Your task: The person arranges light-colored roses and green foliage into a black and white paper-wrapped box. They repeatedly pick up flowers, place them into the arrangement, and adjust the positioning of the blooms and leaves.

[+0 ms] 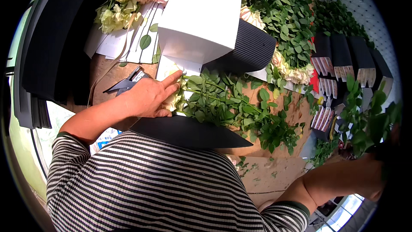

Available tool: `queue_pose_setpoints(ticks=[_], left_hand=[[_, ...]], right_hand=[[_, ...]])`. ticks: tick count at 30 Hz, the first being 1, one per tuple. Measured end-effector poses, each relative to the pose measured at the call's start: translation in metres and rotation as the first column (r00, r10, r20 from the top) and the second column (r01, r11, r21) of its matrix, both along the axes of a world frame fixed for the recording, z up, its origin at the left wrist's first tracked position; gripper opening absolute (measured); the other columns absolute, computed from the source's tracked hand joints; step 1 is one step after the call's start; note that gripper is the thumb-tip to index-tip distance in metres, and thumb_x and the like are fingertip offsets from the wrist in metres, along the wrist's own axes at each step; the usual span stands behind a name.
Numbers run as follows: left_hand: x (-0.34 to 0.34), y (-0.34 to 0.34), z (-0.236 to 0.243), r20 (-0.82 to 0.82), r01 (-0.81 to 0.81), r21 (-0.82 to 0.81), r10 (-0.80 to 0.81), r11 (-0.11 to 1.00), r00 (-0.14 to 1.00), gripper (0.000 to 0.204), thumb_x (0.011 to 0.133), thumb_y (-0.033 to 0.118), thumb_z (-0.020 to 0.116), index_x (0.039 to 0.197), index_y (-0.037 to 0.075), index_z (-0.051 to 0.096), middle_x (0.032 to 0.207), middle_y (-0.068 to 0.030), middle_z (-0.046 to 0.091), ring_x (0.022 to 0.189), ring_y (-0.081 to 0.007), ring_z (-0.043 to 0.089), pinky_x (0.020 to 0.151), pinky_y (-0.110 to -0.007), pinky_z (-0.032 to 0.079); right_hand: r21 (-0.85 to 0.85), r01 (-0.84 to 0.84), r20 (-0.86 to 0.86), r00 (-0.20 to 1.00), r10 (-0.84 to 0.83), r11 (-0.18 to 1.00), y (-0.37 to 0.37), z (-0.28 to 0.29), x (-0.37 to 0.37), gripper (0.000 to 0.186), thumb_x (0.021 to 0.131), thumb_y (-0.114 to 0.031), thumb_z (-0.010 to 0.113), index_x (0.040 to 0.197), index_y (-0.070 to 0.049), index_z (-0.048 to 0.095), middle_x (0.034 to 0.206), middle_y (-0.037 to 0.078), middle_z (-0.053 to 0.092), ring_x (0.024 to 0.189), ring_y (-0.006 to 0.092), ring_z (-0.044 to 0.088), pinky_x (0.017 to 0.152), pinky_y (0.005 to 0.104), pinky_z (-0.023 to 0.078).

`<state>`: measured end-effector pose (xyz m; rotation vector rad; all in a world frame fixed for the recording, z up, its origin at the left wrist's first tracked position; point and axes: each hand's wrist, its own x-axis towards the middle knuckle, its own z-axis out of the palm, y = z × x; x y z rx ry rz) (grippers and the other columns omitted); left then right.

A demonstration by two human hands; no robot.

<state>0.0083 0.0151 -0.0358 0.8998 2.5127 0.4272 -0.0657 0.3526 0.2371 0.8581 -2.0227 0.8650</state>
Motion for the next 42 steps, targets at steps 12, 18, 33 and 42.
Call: queue_pose_setpoints(ticks=[12,18,33,42], left_hand=[[0.013,-0.003,-0.016,0.019,-0.131,0.177,0.13,0.975,0.991,0.08,0.071,0.041,0.077,0.134,0.001,0.047,0.15,-0.0171,0.033,0.076,-0.0308,0.067,0.067,-0.04,0.054],[0.012,-0.009,-0.025,0.062,-0.177,0.308,0.166,0.935,0.984,0.079,0.068,0.043,0.079,0.129,0.001,0.051,0.152,-0.014,0.032,0.077,-0.0338,0.066,0.068,-0.041,0.054],[-0.004,-0.009,-0.009,0.093,-0.167,0.154,0.154,0.974,0.984,0.074,0.065,0.045,0.081,0.122,0.006,0.054,0.157,-0.0172,0.016,0.09,-0.0387,0.066,0.077,-0.046,0.054],[-0.002,-0.007,-0.007,0.082,-0.154,0.178,0.141,0.972,0.987,0.075,0.064,0.043,0.082,0.122,0.006,0.053,0.157,-0.0176,0.013,0.09,-0.0373,0.067,0.076,-0.045,0.055]], right_hand=[[0.457,-0.352,0.561,0.827,0.042,0.817,-0.127,-0.307,-0.005,0.024,0.083,-0.003,0.066,0.107,-0.008,0.064,0.09,0.014,0.068,0.077,0.0326,0.066,0.068,0.0371,0.053],[0.626,-0.291,0.446,0.895,-0.025,0.723,-0.125,-0.318,-0.009,0.03,0.082,-0.01,0.066,0.11,-0.021,0.065,0.084,0.004,0.066,0.07,0.0276,0.065,0.06,0.0389,0.053],[0.288,-0.465,0.729,0.673,0.123,0.837,-0.107,-0.23,-0.02,0.024,0.091,-0.016,0.062,0.11,-0.002,0.064,0.093,0.015,0.07,0.078,0.028,0.068,0.07,0.0345,0.054],[-0.46,0.052,0.878,-0.12,0.463,0.886,-0.109,-0.189,-0.123,0.056,0.094,-0.024,0.063,0.134,0.009,0.042,0.12,0.016,0.062,0.103,0.0178,0.063,0.091,0.0292,0.051]])
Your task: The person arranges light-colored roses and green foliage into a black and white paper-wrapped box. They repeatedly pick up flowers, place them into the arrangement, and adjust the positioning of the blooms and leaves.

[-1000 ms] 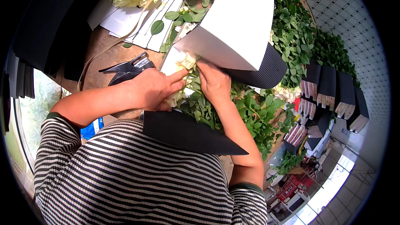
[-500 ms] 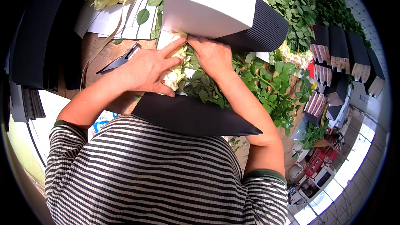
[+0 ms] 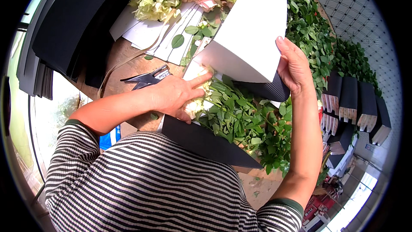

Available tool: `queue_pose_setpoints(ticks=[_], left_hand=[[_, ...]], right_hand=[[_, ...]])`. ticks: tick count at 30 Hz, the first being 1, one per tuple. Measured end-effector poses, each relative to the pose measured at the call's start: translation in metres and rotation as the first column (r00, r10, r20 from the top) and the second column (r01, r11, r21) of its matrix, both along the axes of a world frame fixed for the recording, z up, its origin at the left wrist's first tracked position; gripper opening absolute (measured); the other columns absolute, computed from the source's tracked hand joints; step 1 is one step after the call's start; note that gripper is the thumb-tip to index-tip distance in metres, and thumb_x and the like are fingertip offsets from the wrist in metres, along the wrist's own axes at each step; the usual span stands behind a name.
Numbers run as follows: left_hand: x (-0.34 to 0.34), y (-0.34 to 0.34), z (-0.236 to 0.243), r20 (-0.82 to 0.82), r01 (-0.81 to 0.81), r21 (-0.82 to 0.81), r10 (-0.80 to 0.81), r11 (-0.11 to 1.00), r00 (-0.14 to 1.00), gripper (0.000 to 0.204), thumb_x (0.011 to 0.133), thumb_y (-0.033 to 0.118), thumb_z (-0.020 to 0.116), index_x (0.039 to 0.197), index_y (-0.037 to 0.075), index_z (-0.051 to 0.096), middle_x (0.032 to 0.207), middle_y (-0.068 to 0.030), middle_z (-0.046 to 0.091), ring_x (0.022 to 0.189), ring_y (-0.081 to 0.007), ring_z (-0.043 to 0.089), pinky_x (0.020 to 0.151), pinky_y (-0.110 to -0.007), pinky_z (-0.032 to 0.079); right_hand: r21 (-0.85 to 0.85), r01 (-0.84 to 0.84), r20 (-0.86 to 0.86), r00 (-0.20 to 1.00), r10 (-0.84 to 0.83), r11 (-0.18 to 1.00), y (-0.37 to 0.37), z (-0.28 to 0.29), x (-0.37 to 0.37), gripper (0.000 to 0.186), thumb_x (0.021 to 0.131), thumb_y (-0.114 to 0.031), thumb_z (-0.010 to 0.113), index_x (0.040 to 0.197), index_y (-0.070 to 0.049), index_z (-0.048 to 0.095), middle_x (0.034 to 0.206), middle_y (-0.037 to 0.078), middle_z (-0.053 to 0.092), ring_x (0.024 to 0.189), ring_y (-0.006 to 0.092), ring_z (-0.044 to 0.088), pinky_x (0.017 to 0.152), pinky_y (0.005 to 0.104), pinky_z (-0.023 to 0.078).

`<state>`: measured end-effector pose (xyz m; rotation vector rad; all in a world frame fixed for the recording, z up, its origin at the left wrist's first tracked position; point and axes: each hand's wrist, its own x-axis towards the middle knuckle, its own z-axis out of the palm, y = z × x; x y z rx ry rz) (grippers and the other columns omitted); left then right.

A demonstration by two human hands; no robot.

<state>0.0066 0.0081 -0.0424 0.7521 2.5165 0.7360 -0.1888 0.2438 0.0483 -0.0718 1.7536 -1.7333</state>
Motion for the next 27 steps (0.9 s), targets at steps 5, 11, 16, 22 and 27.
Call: queue_pose_setpoints(ticks=[5,11,16,22,27], left_hand=[[-0.001,-0.005,-0.001,0.1,-0.069,0.028,0.066,0.997,0.993,0.083,0.064,0.045,0.082,0.132,0.011,0.049,0.14,-0.016,0.045,0.096,-0.0322,0.067,0.077,-0.042,0.055],[0.007,-0.004,-0.019,0.157,-0.188,0.183,0.16,0.965,0.974,0.033,0.081,0.029,0.062,0.109,0.012,0.065,0.098,-0.0156,0.067,0.09,-0.0334,0.066,0.073,-0.042,0.053],[0.039,-0.003,-0.049,0.194,-0.454,0.544,0.42,0.706,0.886,0.039,0.078,0.016,0.067,0.114,0.006,0.056,0.134,-0.0189,0.047,0.1,-0.0351,0.061,0.079,-0.04,0.052],[0.051,-0.02,-0.04,0.068,-0.575,0.657,0.721,0.488,0.689,0.019,0.08,-0.002,0.062,0.097,0.003,0.055,0.103,-0.0119,0.055,0.077,-0.0245,0.059,0.067,-0.032,0.048],[0.01,0.015,-0.011,-0.168,0.01,0.402,0.062,0.916,0.984,0.014,0.079,0.009,0.066,0.092,0.005,0.065,0.114,-0.0097,0.057,0.109,-0.0279,0.053,0.077,-0.039,0.048]], right_hand=[[0.066,-0.225,-0.396,0.888,0.233,0.972,0.004,0.042,0.049,0.056,0.076,-0.013,0.078,0.124,0.004,0.055,0.112,0.016,0.066,0.098,0.0229,0.066,0.089,0.0373,0.052],[0.487,-0.699,-0.366,0.382,0.849,0.524,0.007,0.046,0.127,0.018,0.078,-0.01,0.074,0.09,-0.001,0.065,0.092,0.019,0.07,0.083,0.0314,0.07,0.072,0.0348,0.056],[0.64,-0.629,-0.431,0.183,0.884,0.442,0.008,0.012,0.147,0.013,0.074,-0.001,0.066,0.086,-0.005,0.064,0.1,0.006,0.069,0.081,0.0199,0.069,0.067,0.0282,0.058],[0.614,-0.634,-0.496,0.152,0.855,0.469,0.005,-0.01,0.156,0.007,0.076,-0.002,0.065,0.081,-0.004,0.061,0.101,0.005,0.069,0.08,0.0201,0.069,0.065,0.0275,0.058],[0.59,-0.702,-0.444,0.129,0.887,0.398,0.002,-0.019,0.152,0.011,0.076,-0.005,0.065,0.087,-0.005,0.062,0.105,0.007,0.068,0.088,0.0242,0.068,0.071,0.031,0.057]])
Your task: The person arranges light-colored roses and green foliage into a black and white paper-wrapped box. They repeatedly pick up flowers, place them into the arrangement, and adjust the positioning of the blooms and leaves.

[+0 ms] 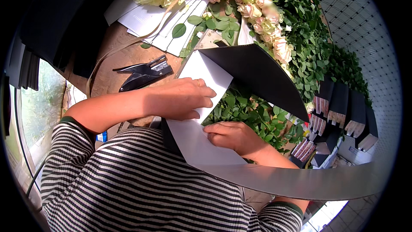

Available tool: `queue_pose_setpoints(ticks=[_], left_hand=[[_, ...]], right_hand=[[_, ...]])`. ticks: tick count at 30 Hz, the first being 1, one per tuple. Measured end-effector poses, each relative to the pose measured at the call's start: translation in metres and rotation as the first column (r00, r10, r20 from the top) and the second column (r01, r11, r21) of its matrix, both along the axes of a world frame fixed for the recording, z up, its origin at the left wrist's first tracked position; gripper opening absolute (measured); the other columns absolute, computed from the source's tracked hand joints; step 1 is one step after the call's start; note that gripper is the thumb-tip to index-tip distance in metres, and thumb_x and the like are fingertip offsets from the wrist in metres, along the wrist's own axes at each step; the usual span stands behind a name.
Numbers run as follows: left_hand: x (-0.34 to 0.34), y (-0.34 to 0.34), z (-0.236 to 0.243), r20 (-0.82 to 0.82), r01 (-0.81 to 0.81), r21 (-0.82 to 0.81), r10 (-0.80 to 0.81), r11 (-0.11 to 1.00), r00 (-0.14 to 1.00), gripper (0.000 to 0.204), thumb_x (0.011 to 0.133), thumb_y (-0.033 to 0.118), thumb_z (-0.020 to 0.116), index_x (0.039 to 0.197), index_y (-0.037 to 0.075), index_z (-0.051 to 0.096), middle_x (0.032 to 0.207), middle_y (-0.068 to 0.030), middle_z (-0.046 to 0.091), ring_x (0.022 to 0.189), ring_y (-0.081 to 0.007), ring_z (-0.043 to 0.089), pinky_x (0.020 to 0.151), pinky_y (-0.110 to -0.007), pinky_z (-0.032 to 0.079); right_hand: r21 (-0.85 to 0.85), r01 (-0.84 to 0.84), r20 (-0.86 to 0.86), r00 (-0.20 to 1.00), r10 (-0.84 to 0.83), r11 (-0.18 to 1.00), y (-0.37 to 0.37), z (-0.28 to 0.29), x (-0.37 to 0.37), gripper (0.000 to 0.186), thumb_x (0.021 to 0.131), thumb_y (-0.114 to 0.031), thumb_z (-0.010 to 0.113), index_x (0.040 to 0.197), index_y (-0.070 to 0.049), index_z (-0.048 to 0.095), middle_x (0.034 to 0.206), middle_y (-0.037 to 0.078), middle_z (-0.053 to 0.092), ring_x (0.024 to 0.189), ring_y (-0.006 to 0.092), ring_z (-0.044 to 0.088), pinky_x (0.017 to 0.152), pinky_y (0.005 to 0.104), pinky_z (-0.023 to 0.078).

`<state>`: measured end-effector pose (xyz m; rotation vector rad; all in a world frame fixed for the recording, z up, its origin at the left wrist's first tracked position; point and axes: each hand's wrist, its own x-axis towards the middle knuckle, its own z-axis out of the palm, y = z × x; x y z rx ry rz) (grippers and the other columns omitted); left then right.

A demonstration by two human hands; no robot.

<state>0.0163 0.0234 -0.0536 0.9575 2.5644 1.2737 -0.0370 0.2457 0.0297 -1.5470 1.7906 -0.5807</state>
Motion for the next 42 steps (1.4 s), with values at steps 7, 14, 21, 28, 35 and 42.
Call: queue_pose_setpoints(ticks=[7,14,21,28,35,42], left_hand=[[-0.002,0.022,0.011,-0.018,0.145,-0.53,-0.182,0.835,0.983,0.023,0.083,0.013,0.061,0.102,0.007,0.071,0.146,-0.0146,0.041,0.128,-0.0291,0.043,0.079,-0.043,0.047],[-0.007,0.03,0.013,-0.02,0.169,-0.535,-0.212,0.828,0.977,0.029,0.08,0.012,0.063,0.108,0.007,0.07,0.144,-0.0145,0.042,0.128,-0.0294,0.042,0.077,-0.043,0.046],[-0.003,0.019,0.011,-0.037,0.117,-0.542,-0.163,0.832,0.986,0.042,0.08,0.019,0.062,0.121,0.007,0.063,0.146,-0.0164,0.039,0.118,-0.0311,0.045,0.081,-0.045,0.042],[-0.005,0.018,0.017,-0.054,0.136,-0.47,-0.182,0.872,0.982,0.049,0.074,0.021,0.069,0.121,0.008,0.064,0.147,-0.0151,0.04,0.118,-0.032,0.045,0.083,-0.045,0.042],[-0.008,0.02,0.021,-0.034,0.134,-0.49,-0.172,0.862,0.985,0.05,0.072,0.022,0.072,0.12,0.008,0.064,0.147,-0.0137,0.04,0.118,-0.0312,0.046,0.083,-0.046,0.044],[-0.009,0.022,0.017,-0.074,0.135,-0.509,-0.2,0.85,0.977,0.054,0.069,0.024,0.075,0.12,0.009,0.064,0.147,-0.0131,0.039,0.118,-0.0309,0.045,0.083,-0.046,0.045]], right_hand=[[-0.049,0.558,0.572,0.696,-0.434,0.829,0.016,0.08,-0.029,0.021,0.087,-0.004,0.065,0.106,-0.011,0.068,0.103,0.01,0.069,0.092,0.0295,0.068,0.077,0.0385,0.057],[-0.249,-0.115,0.429,0.877,0.216,0.962,0.008,0.194,0.014,0.019,0.089,-0.016,0.068,0.108,-0.016,0.071,0.114,0.011,0.068,0.104,0.03,0.066,0.082,0.037,0.053],[-0.444,0.529,0.324,0.847,-0.421,0.723,0.072,0.134,-0.117,0.018,0.093,-0.013,0.058,0.098,0.001,0.069,0.099,0.013,0.068,0.09,0.02,0.067,0.08,0.0303,0.053],[-0.035,0.72,-0.874,0.314,-0.37,0.693,0.16,-0.079,-0.26,0.031,0.081,-0.006,0.061,0.106,-0.022,0.07,0.097,0.005,0.056,0.1,0.0254,0.057,0.083,0.0386,0.05],[-0.695,0.716,0.07,0.156,-0.985,0.064,0.171,0.005,-0.278,0.025,0.094,-0.009,0.057,0.117,-0.003,0.056,0.111,0.009,0.06,0.096,0.0247,0.063,0.079,0.0344,0.055],[-0.978,0.072,0.202,0.074,-0.977,-0.197,0.208,0.21,-0.196,0.022,0.098,-0.007,0.05,0.115,0.007,0.053,0.113,0.021,0.062,0.093,0.0366,0.068,0.084,0.0428,0.06]])
